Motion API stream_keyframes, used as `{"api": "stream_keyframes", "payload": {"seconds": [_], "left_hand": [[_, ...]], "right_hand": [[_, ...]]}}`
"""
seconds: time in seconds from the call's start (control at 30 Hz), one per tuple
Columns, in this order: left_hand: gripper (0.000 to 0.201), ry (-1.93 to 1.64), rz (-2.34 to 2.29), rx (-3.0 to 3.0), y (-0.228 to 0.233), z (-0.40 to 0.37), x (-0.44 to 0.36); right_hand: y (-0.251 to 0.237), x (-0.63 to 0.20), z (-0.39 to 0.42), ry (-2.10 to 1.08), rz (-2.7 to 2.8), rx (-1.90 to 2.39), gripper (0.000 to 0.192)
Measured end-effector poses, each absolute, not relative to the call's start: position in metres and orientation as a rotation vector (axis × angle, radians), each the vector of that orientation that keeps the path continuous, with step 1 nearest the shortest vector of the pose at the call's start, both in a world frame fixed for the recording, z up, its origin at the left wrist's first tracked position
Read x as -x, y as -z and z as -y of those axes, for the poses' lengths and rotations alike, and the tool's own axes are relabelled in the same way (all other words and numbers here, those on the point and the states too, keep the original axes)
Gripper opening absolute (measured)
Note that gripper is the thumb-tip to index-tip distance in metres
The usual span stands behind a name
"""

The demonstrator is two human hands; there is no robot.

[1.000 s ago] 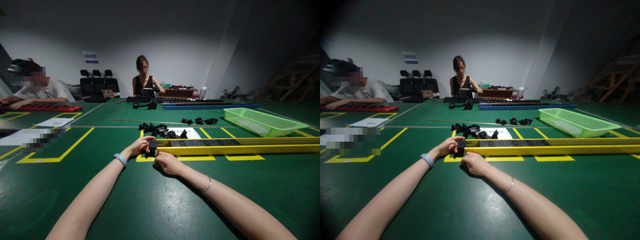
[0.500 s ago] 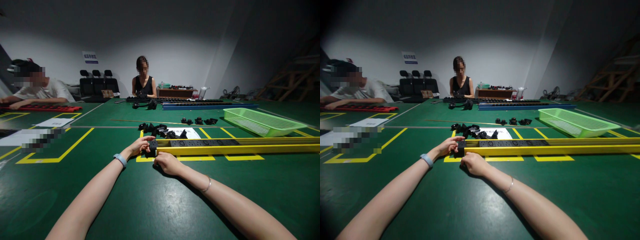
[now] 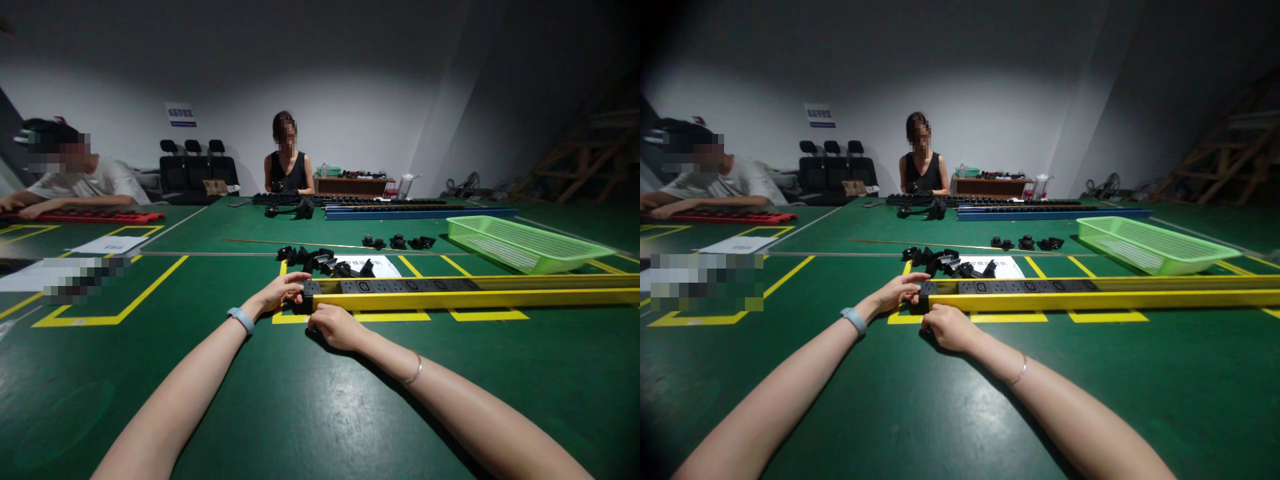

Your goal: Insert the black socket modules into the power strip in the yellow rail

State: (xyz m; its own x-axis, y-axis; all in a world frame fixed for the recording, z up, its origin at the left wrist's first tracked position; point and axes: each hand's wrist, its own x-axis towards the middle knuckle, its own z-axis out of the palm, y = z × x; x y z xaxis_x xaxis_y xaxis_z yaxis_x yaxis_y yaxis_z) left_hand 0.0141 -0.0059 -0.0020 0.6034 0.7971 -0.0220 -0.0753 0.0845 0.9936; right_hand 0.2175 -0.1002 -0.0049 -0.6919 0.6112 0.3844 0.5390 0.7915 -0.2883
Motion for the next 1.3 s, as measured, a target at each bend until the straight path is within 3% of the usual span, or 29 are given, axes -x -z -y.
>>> {"api": "stream_keyframes", "payload": {"seconds": [0.5, 0.87, 1.3], "left_hand": [[0.055, -0.691, -0.745, -1.450, 0.006, 0.007, -0.021], [0.055, -0.702, -0.831, -1.589, 0.011, 0.007, -0.029], [0.054, -0.730, -0.850, -1.595, 0.014, 0.007, -0.031]], "right_hand": [[0.009, -0.218, 0.099, -0.157, 2.488, 0.811, 0.025], [0.001, -0.220, 0.101, 0.285, 2.277, 0.649, 0.026], [-0.003, -0.217, 0.097, 0.213, 2.282, 0.752, 0.049]]}}
